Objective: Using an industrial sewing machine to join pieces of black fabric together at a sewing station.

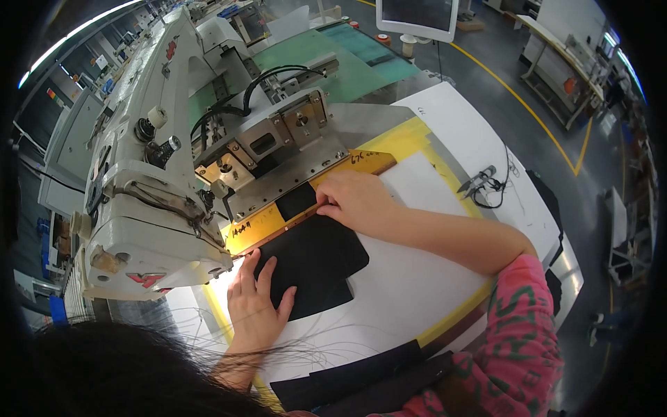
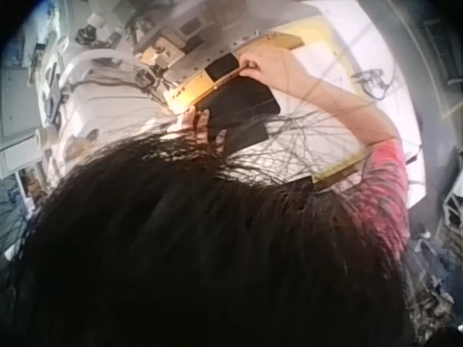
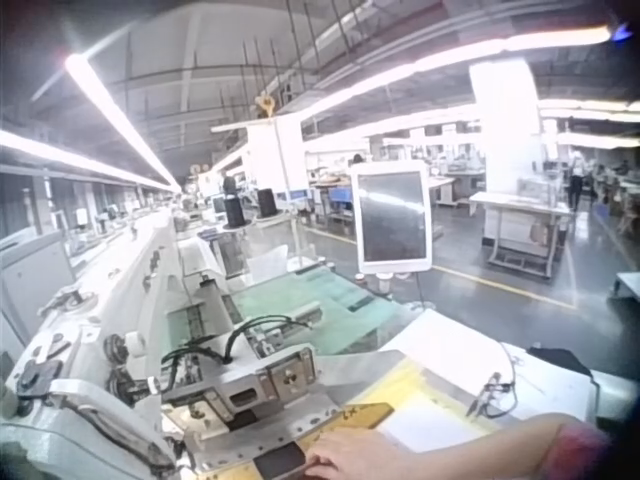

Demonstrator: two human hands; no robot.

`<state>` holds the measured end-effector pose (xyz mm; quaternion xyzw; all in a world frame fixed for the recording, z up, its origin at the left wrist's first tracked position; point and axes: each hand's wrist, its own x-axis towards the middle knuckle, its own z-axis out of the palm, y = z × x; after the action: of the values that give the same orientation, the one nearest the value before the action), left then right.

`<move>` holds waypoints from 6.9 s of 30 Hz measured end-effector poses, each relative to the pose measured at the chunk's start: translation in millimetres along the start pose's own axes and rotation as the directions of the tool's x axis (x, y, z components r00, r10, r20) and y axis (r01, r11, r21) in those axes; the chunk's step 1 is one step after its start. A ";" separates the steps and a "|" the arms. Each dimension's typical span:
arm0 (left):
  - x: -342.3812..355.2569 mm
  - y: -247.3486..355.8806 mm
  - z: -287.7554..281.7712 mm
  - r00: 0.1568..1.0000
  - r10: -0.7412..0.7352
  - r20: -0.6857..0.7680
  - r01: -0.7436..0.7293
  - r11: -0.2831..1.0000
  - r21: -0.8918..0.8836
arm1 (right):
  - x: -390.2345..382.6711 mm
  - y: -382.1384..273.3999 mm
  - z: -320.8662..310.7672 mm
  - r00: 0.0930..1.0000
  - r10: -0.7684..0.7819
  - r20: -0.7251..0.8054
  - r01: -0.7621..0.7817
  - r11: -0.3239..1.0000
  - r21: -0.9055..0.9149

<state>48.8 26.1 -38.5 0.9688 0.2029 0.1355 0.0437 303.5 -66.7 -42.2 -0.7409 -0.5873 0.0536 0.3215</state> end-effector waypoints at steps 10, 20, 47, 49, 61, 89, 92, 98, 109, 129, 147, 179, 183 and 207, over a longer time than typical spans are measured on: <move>0.1 0.7 3.0 1.000 0.010 -0.009 -0.010 1.000 -0.009 | -14.0 -44.8 44.6 0.836 -0.543 0.076 0.530 0.765 -0.365; -2.2 2.9 1.8 1.000 -0.006 0.021 0.006 1.000 0.013 | -50.4 -16.6 10.9 0.937 -0.284 0.203 0.345 0.836 -0.426; -6.2 1.1 -0.9 0.999 -0.002 0.039 0.003 0.999 -0.033 | -43.6 -42.0 19.0 0.923 -0.309 0.230 0.382 0.804 -0.456; -5.1 2.2 -1.9 0.999 -0.006 0.034 0.007 1.000 -0.025 | -44.6 -40.6 18.4 0.935 -0.285 0.213 0.353 0.807 -0.473; -2.5 -0.6 0.3 0.999 0.049 -0.011 -0.048 0.998 0.042 | -42.7 -37.6 17.2 0.930 -0.322 0.177 0.367 0.823 -0.434; -1.9 -2.7 -1.6 0.999 0.036 -0.032 -0.035 0.998 0.049 | -45.2 -29.7 12.6 0.928 -0.336 0.162 0.373 0.842 -0.390; -2.5 -2.2 -2.3 1.000 0.024 -0.018 -0.023 0.998 0.053 | -45.2 -31.0 11.8 0.928 -0.344 0.146 0.373 0.842 -0.389; 0.1 0.0 -3.5 0.998 0.052 -0.040 -0.048 0.994 0.095 | -41.3 -29.3 7.5 0.923 -0.352 0.156 0.385 0.824 -0.417; -0.4 4.3 -6.7 1.000 0.007 -0.010 -0.006 0.995 0.100 | -40.5 -20.5 9.6 0.892 -0.396 0.220 0.453 0.796 -0.403; 7.5 22.8 -11.3 0.996 -0.083 -0.032 0.086 0.988 0.130 | -34.8 -12.6 -2.0 0.838 -0.488 0.246 0.546 0.769 -0.334; 14.0 37.8 -15.3 0.988 -0.151 -0.036 0.154 0.978 0.140 | -35.5 3.0 -11.4 0.796 -0.543 0.269 0.605 0.734 -0.308; 49.0 75.4 23.9 0.997 0.055 -0.050 -0.056 0.998 -0.025 | -38.9 24.2 -14.2 0.874 -0.483 0.050 0.485 0.868 -0.107; 48.6 75.5 24.4 0.998 0.041 -0.053 -0.041 0.999 -0.010 | -36.8 25.1 -16.1 0.872 -0.486 0.065 0.490 0.869 -0.075; 51.2 83.2 16.9 0.999 -0.023 -0.032 0.023 1.000 0.005 | -33.5 28.9 -14.4 0.875 -0.484 -0.005 0.483 0.874 0.044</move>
<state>130.4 -29.7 -30.6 0.9643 0.2149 0.1500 0.0394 324.0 -106.0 -56.3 -0.5633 -0.7533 -0.0130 0.3391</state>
